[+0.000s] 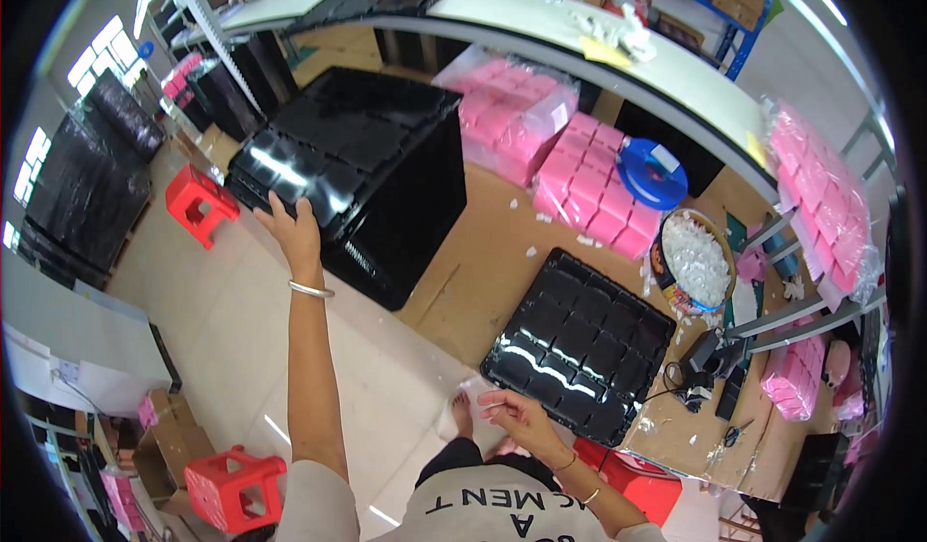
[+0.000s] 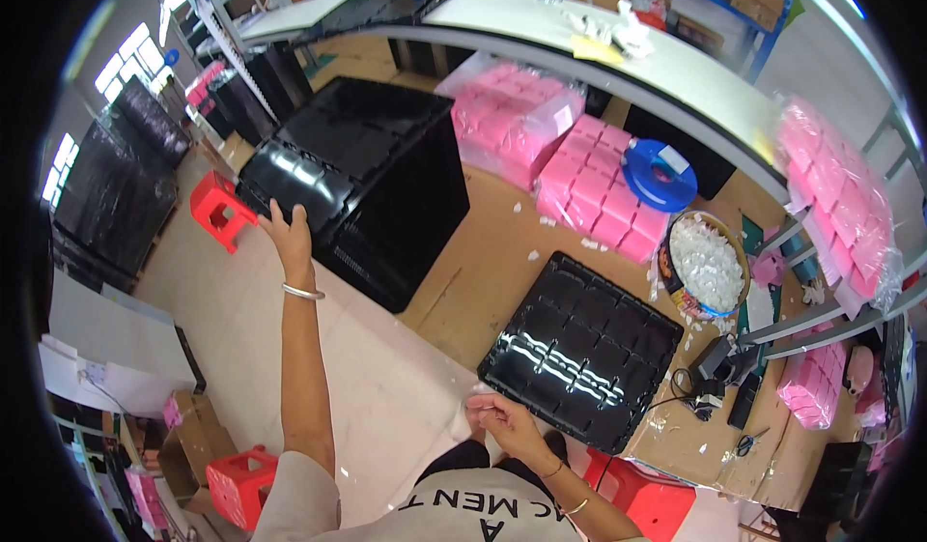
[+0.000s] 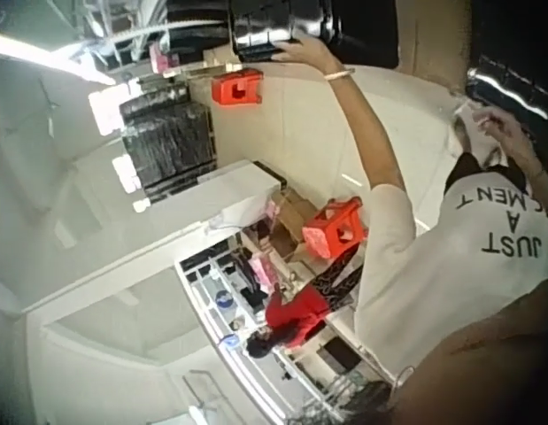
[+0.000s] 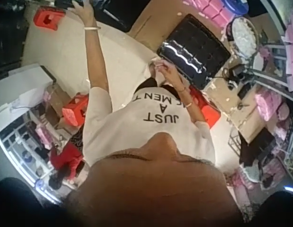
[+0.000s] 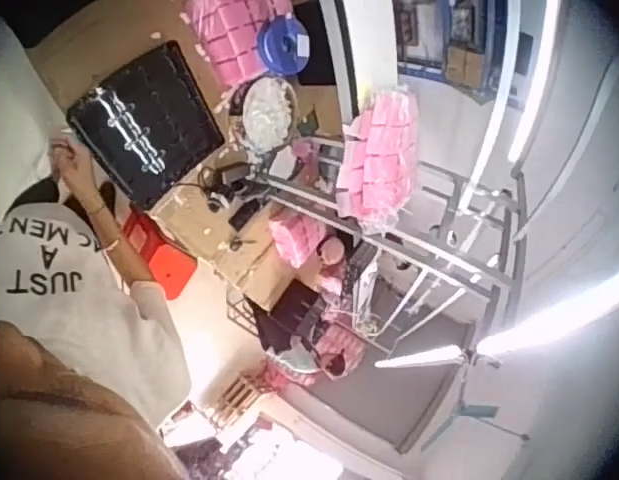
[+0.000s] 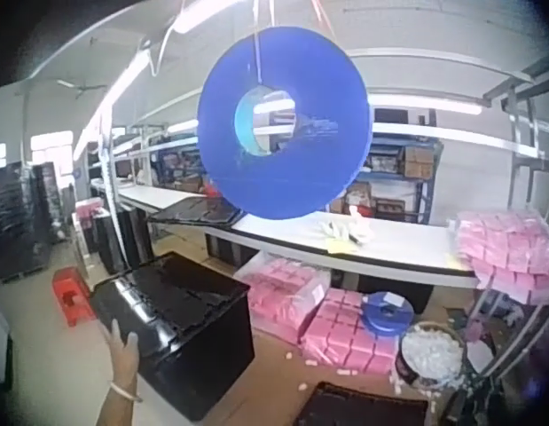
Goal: The person packs plastic components into a black tray, securing them with foam packaging and tape, cut with scissors.
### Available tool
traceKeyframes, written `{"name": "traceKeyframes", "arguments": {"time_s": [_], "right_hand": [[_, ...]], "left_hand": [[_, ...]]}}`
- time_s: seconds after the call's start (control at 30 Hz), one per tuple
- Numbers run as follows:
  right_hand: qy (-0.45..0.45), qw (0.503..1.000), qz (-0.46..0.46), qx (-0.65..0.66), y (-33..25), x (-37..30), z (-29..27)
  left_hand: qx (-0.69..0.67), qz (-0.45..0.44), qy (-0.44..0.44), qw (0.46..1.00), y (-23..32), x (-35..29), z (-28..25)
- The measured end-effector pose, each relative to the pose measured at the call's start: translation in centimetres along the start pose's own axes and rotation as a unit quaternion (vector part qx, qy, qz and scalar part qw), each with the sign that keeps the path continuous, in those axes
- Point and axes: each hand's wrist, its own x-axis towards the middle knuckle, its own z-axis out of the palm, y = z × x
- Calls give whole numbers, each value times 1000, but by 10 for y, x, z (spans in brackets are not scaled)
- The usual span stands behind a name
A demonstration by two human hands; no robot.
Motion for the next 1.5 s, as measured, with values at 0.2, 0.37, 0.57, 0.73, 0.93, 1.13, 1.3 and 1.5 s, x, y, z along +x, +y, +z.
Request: {"name": "traceKeyframes", "arguments": {"time_s": [0.2, 0.37, 0.57, 0.73, 0.93, 1.13, 1.3, 1.5], "right_hand": [[81, 996, 1, -27, 40, -27, -36], [163, 980, -14, -113, 40, -37, -80], [204, 914, -90, -338, 63, -37, -107], [139, 850, -167, -481, 80, -42, -122], [124, 839, -180, -498, 93, -41, -113], [137, 832, -157, -515, 86, -46, -127], [119, 839, -169, -503, 92, -30, -112], [126, 849, -145, -492, 83, -39, -113]], "left_hand": [[-23, 10, 1, 1000, 9, -23, -14], [-87, -19, -18, 996, 20, -38, -23], [-191, -65, 53, 978, -32, -163, -53], [-111, -250, -121, 954, -169, -311, -64], [134, -225, -238, 935, -309, -406, -70], [298, -224, -284, 883, -317, -435, -19], [145, -312, -308, 887, -391, -481, -55], [161, -315, -426, 832, -434, -537, -13]]}}
